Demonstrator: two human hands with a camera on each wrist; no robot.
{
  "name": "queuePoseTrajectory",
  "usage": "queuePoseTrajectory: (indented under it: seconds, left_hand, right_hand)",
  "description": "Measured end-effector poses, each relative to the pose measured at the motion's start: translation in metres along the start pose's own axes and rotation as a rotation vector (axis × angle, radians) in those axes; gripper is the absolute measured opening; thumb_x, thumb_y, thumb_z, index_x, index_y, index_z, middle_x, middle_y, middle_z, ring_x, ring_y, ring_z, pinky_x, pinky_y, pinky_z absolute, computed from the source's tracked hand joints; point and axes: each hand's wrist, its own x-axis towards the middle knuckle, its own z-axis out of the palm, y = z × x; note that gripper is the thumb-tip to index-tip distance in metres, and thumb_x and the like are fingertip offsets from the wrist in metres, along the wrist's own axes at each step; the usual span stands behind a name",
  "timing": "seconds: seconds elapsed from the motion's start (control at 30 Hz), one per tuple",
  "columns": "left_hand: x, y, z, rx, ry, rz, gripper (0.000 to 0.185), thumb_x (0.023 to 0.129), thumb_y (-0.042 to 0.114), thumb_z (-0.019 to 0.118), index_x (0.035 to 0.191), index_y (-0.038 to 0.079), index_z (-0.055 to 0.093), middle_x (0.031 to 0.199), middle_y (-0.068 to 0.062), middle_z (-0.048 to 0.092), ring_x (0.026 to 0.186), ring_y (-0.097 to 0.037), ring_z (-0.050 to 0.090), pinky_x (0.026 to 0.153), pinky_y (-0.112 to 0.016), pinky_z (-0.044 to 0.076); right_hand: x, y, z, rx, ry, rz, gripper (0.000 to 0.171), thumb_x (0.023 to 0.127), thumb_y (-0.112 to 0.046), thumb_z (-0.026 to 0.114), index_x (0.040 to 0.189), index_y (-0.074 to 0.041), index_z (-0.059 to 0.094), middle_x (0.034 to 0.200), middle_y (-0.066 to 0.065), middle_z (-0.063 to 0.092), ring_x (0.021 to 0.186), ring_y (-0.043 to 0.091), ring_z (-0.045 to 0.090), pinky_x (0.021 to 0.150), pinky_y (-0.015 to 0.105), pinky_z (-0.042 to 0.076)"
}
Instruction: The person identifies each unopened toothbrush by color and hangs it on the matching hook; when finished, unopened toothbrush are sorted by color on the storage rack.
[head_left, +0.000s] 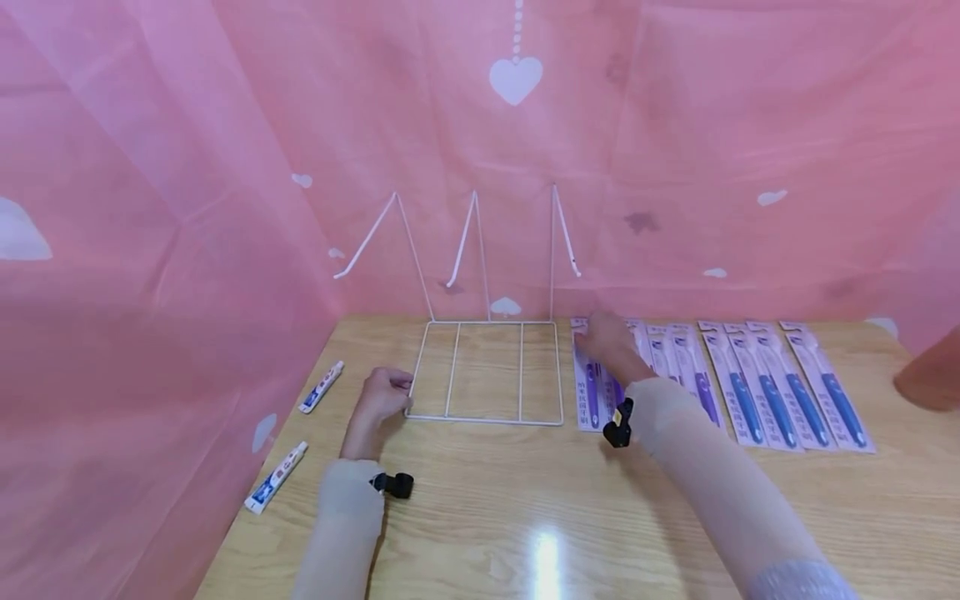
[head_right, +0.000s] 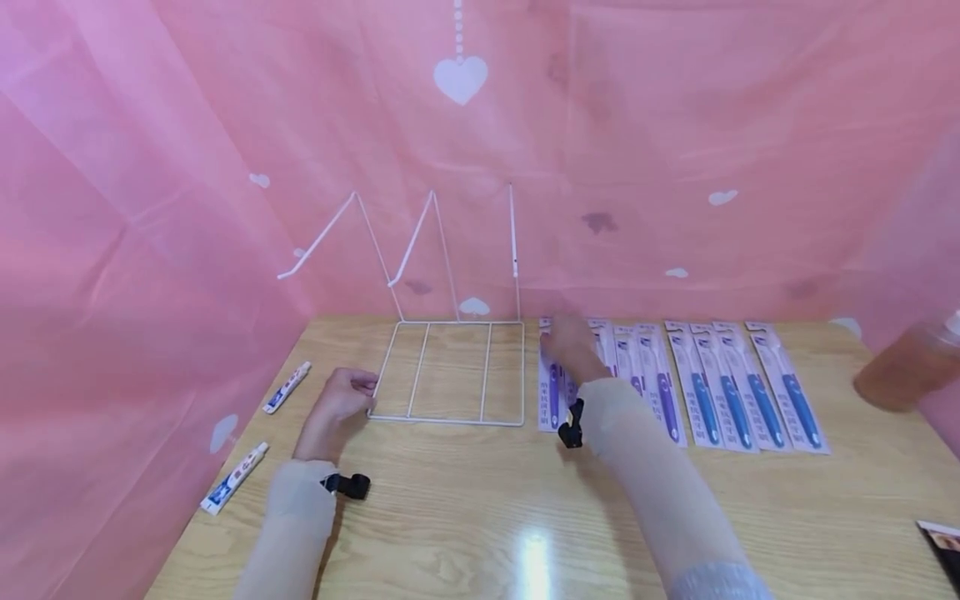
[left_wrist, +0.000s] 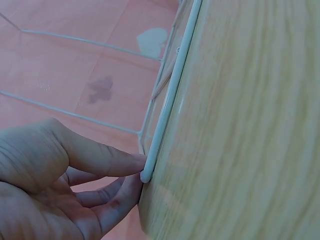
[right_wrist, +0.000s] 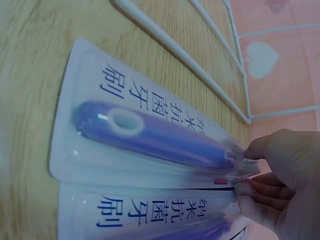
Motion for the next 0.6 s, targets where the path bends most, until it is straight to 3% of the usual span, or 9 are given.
queuePoseTrajectory:
  seconds: [0.23, 0.47, 0.6]
  left_hand:
    - [0.000, -0.002, 0.001, 0.003, -0.017, 0.028, 0.048, 0.066, -0.018, 0.065, 0.113, -0.012, 0.067, 0.093, -0.015, 0.068, 0.086, -0.026, 0.063, 0.075, -0.030, 0.053]
    - [0.001, -0.004, 0.000, 0.006, -0.015, 0.034, 0.049, 0.065, -0.019, 0.064, 0.113, -0.011, 0.067, 0.093, -0.015, 0.068, 0.087, -0.026, 0.064, 0.073, -0.028, 0.053]
    - [-0.001, -0.002, -0.001, -0.018, -0.025, 0.011, 0.050, 0.067, -0.021, 0.064, 0.116, -0.011, 0.066, 0.096, -0.016, 0.066, 0.090, -0.027, 0.063, 0.073, -0.027, 0.053]
  right_hand:
    - [-0.006, -0.003, -0.007, 0.034, 0.019, 0.020, 0.018, 0.089, -0.018, 0.062, 0.091, -0.001, 0.056, 0.074, 0.013, 0.060, 0.054, 0.023, 0.059, 0.043, 0.029, 0.047]
    - [-0.021, -0.018, -0.024, 0.104, 0.110, -0.062, 0.029, 0.082, -0.018, 0.065, 0.063, -0.008, 0.046, 0.051, 0.000, 0.044, 0.042, 0.013, 0.042, 0.037, 0.024, 0.031]
    - [-0.040, -0.033, -0.035, 0.142, 0.147, -0.117, 0.030, 0.081, -0.016, 0.068, 0.059, -0.008, 0.050, 0.049, 0.001, 0.046, 0.042, 0.013, 0.043, 0.038, 0.023, 0.031]
